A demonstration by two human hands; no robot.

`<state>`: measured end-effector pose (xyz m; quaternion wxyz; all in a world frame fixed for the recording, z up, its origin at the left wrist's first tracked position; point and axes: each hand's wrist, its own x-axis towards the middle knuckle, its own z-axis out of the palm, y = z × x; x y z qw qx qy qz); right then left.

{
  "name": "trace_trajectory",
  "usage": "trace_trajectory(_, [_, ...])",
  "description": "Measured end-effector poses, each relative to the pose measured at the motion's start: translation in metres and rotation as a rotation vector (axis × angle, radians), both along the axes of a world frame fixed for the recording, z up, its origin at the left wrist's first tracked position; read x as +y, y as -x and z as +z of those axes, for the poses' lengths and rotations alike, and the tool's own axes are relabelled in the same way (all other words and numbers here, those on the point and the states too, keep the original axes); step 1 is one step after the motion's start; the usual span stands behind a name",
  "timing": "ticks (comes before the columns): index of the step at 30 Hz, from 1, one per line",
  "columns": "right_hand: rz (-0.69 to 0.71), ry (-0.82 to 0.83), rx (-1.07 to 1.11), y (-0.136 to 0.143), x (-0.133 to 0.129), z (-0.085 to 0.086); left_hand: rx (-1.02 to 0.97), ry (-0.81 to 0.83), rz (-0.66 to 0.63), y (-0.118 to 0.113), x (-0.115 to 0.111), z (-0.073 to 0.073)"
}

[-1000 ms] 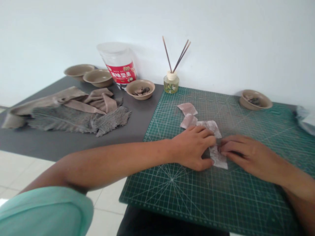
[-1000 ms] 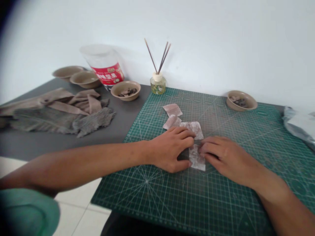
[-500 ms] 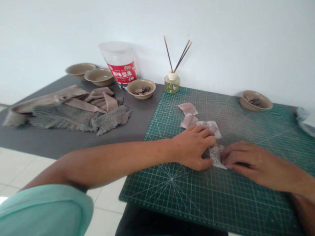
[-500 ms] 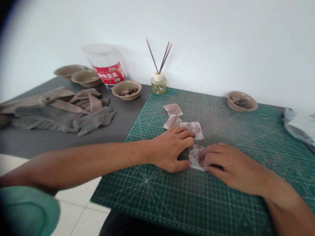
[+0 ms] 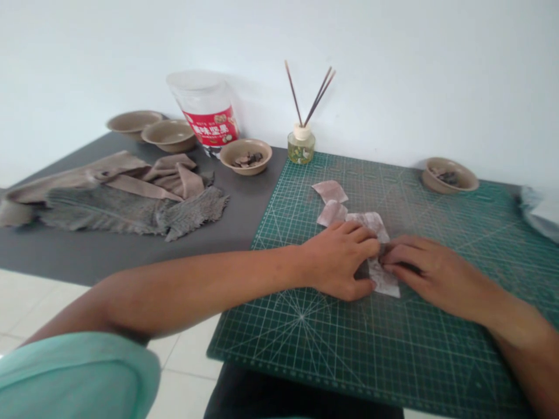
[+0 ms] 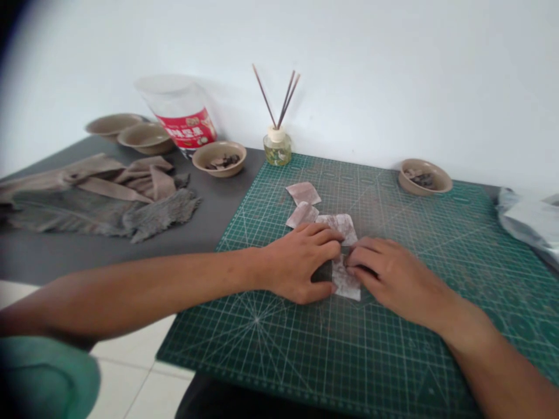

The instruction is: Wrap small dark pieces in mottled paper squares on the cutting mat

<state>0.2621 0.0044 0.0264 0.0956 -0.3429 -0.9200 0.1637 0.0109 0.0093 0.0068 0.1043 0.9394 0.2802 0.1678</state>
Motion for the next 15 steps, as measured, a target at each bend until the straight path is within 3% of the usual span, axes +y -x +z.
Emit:
trace_trajectory(8, [0.096, 0.120, -0.011, 0.0005, -0.0043, 0.0023, 0.009, -0.005, 0.015, -0.0005, -0.0006, -0.0010])
trace_trajectory(15, [0.110, 0.069, -0.015, -0.0025, -0.0038, -0.0029, 0.011, 0.000, 0.035, -0.0011, -0.0018, -0.0011])
